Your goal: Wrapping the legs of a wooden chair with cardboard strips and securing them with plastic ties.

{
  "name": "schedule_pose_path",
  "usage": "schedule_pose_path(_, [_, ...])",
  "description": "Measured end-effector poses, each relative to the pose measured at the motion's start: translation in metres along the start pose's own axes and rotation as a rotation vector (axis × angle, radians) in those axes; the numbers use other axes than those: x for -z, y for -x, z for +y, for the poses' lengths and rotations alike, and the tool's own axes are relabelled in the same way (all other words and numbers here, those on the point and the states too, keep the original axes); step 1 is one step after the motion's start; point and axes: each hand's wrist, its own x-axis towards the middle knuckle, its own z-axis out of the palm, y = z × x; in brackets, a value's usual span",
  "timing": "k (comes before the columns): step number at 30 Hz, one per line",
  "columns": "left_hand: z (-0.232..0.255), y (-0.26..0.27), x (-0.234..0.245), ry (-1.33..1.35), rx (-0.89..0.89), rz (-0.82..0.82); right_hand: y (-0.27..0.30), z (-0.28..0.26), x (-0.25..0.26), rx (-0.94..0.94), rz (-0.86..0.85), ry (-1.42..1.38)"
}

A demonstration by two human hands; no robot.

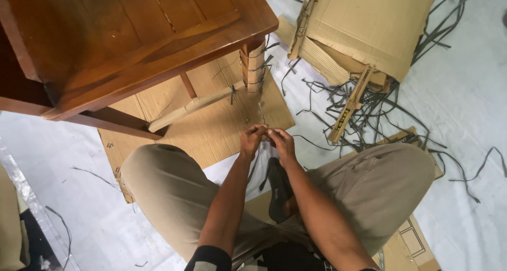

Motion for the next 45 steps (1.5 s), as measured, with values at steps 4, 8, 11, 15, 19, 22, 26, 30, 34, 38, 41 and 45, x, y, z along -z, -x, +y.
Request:
schedule_pose_path(4, [-0.038, -0.034, 0.018, -0.032, -0.017, 0.065, -0.005, 0.008, -0.003, -0.121, 0.053, -0.092])
schedule_pose_path(8, [-0.056, -0.057, 0.042, 0.336, 0.001, 0.155, -0.002, 0.010, -0.005, -0.253, 0.042, -0.375])
schedule_pose_path(11, [-0.035, -0.052, 0.056, 0.552, 0.002, 0.276, -0.014, 0.025, -0.004, -0.330, 0.082, -0.494])
schedule_pose_path(15, [-0.031, -0.057, 0.086, 0.164, -0.078, 0.623, -0.031, 0.049, -0.003, -0.375, 0.182, -0.399])
schedule_pose_path(19, [-0.030, -0.076, 0.121, -0.045, -0.068, 0.796, -0.056, 0.103, 0.006, -0.261, 0.286, 0.026])
schedule_pose_path(22, [-0.009, -0.059, 0.139, -0.027, -0.105, 0.888, -0.078, 0.137, 0.019, -0.159, 0.404, 0.656])
schedule_pose_path(26, [0.004, -0.042, 0.171, -0.046, -0.144, 1.097, -0.070, 0.114, 0.019, -0.182, 0.385, 0.917])
schedule_pose_path(30, [0.013, -0.031, 0.203, -0.048, -0.125, 1.266, -0.039, 0.068, 0.000, -0.230, 0.321, 1.108])
schedule_pose_path(34, [0.024, -0.005, 0.222, -0.072, -0.098, 1.336, -0.041, 0.085, -0.007, -0.220, 0.212, 1.250])
schedule_pose_path(38, [0.028, 0.010, 0.237, -0.047, -0.038, 1.348, -0.021, 0.085, -0.022, -0.123, -0.095, 1.505])
schedule_pose_path(41, [0.030, 0.020, 0.250, -0.069, -0.007, 1.335, 0.009, 0.058, -0.051, 0.051, -0.342, 1.619])
schedule_pose_path(45, [0.036, 0.037, 0.255, -0.137, -0.014, 1.260, 0.033, 0.023, -0.091, 0.218, -0.545, 1.714])
